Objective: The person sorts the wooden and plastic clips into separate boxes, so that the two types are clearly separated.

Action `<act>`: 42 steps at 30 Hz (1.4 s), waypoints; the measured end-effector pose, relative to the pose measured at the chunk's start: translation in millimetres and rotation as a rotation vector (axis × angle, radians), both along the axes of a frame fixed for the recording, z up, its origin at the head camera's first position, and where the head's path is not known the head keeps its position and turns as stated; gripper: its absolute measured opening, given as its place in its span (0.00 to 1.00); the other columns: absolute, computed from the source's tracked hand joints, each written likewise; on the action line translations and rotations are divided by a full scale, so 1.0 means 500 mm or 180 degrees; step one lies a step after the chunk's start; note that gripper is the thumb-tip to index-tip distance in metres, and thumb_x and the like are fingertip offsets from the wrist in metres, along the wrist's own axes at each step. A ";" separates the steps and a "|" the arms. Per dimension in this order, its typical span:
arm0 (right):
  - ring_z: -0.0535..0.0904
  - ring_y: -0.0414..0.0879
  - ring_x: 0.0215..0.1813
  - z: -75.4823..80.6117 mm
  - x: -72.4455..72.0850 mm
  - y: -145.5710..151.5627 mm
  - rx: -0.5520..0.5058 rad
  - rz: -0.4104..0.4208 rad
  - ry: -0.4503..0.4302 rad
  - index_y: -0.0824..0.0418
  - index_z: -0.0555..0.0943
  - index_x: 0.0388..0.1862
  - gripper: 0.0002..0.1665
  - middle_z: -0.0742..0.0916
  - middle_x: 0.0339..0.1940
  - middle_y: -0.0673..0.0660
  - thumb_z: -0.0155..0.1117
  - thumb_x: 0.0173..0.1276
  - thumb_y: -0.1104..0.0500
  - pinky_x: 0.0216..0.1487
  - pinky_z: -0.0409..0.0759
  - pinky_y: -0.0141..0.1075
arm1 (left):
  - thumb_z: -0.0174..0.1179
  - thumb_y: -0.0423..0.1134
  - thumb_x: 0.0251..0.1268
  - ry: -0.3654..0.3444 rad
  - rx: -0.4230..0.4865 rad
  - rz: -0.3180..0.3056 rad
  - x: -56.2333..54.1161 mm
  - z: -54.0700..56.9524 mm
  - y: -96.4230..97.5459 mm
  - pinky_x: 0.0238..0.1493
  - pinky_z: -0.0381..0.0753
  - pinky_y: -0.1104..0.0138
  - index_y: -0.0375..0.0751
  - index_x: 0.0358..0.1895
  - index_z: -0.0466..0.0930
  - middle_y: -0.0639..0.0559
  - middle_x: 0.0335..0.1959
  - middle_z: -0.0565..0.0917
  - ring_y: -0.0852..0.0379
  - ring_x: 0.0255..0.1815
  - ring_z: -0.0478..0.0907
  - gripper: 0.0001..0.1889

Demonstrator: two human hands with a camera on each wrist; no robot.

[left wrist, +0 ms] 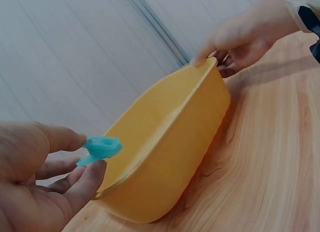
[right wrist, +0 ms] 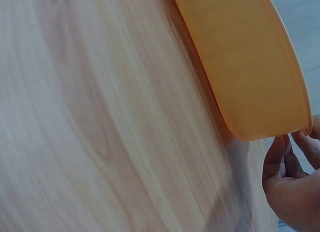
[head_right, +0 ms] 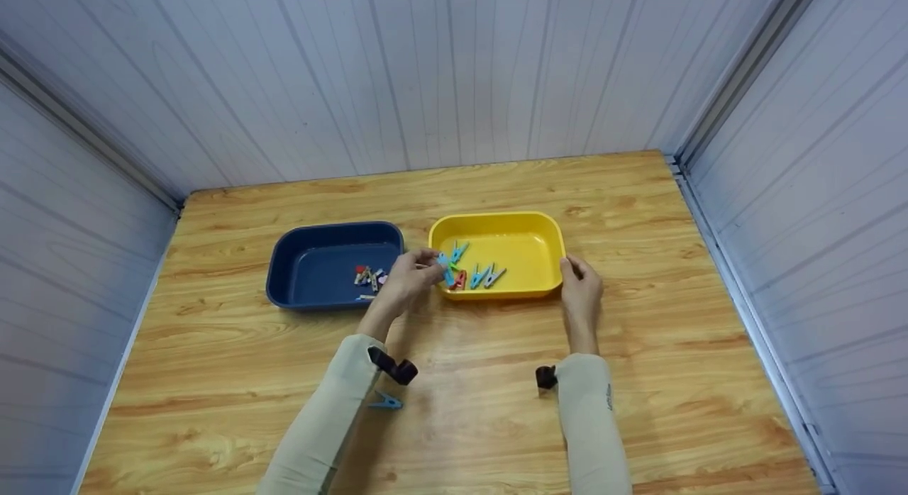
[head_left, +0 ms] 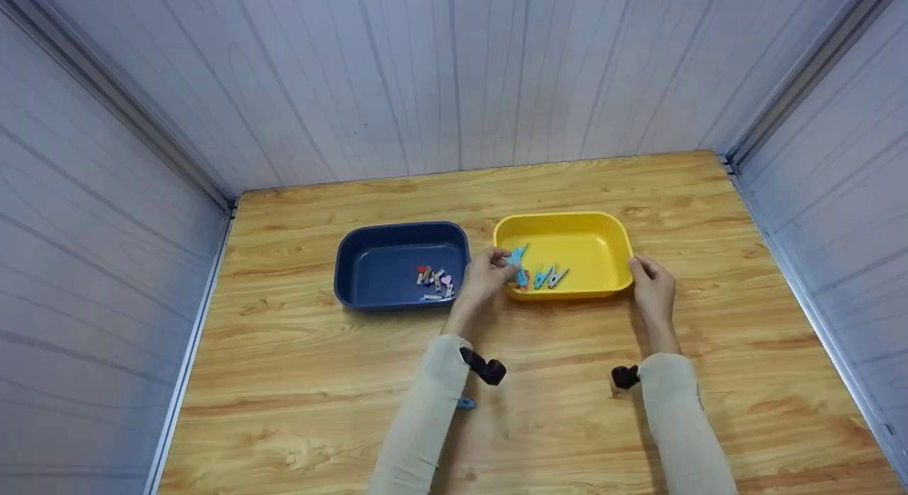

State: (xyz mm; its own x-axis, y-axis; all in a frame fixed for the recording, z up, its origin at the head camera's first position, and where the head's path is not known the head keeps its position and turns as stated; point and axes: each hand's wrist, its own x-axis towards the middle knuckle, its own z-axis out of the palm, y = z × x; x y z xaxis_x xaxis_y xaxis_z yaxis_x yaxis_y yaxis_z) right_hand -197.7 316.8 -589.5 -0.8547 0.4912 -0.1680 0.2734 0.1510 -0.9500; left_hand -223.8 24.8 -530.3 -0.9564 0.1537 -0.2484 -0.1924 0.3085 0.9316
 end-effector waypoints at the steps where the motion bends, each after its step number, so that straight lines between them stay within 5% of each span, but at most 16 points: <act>1: 0.73 0.47 0.63 0.000 0.000 0.000 0.0025 0.0016 0.0011 0.62 0.78 0.60 0.27 0.80 0.60 0.61 0.57 0.70 0.47 0.64 0.70 0.36 | 0.62 0.35 0.61 -0.0003 0.0025 0.0014 0.000 0.001 0.001 0.40 0.79 0.71 0.29 0.55 0.76 0.45 0.40 0.80 0.57 0.37 0.78 0.20; 11: 0.73 0.47 0.63 -0.002 -0.001 0.000 0.0064 -0.0004 -0.0005 0.62 0.77 0.60 0.27 0.80 0.61 0.61 0.57 0.70 0.46 0.64 0.70 0.36 | 0.61 0.36 0.63 -0.0192 0.0097 0.0157 -0.005 0.006 0.008 0.42 0.80 0.70 0.34 0.55 0.76 0.48 0.41 0.77 0.57 0.39 0.78 0.18; 24: 0.74 0.43 0.59 0.001 -0.004 -0.003 -0.0182 -0.0118 -0.0050 0.63 0.78 0.59 0.25 0.80 0.59 0.58 0.59 0.69 0.49 0.57 0.72 0.30 | 0.60 0.35 0.62 0.0036 0.0083 0.0120 -0.008 0.008 0.013 0.38 0.79 0.71 0.31 0.55 0.75 0.45 0.38 0.81 0.56 0.35 0.80 0.19; 42: 0.72 0.47 0.64 0.000 0.000 0.002 0.0094 0.0019 -0.0079 0.62 0.77 0.61 0.28 0.79 0.62 0.60 0.56 0.71 0.45 0.65 0.69 0.36 | 0.60 0.37 0.64 0.0257 -0.0145 -0.0058 0.024 0.005 -0.043 0.40 0.79 0.69 0.34 0.53 0.77 0.44 0.42 0.81 0.55 0.41 0.79 0.16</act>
State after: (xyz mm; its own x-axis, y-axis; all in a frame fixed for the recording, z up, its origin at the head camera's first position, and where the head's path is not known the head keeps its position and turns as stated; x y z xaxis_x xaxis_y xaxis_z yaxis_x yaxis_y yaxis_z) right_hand -197.7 317.8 -589.7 -0.8533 0.4912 -0.1746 0.2958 0.1804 -0.9381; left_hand -211.7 3.3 -527.8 -0.9707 0.1616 -0.1777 -0.1111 0.3536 0.9288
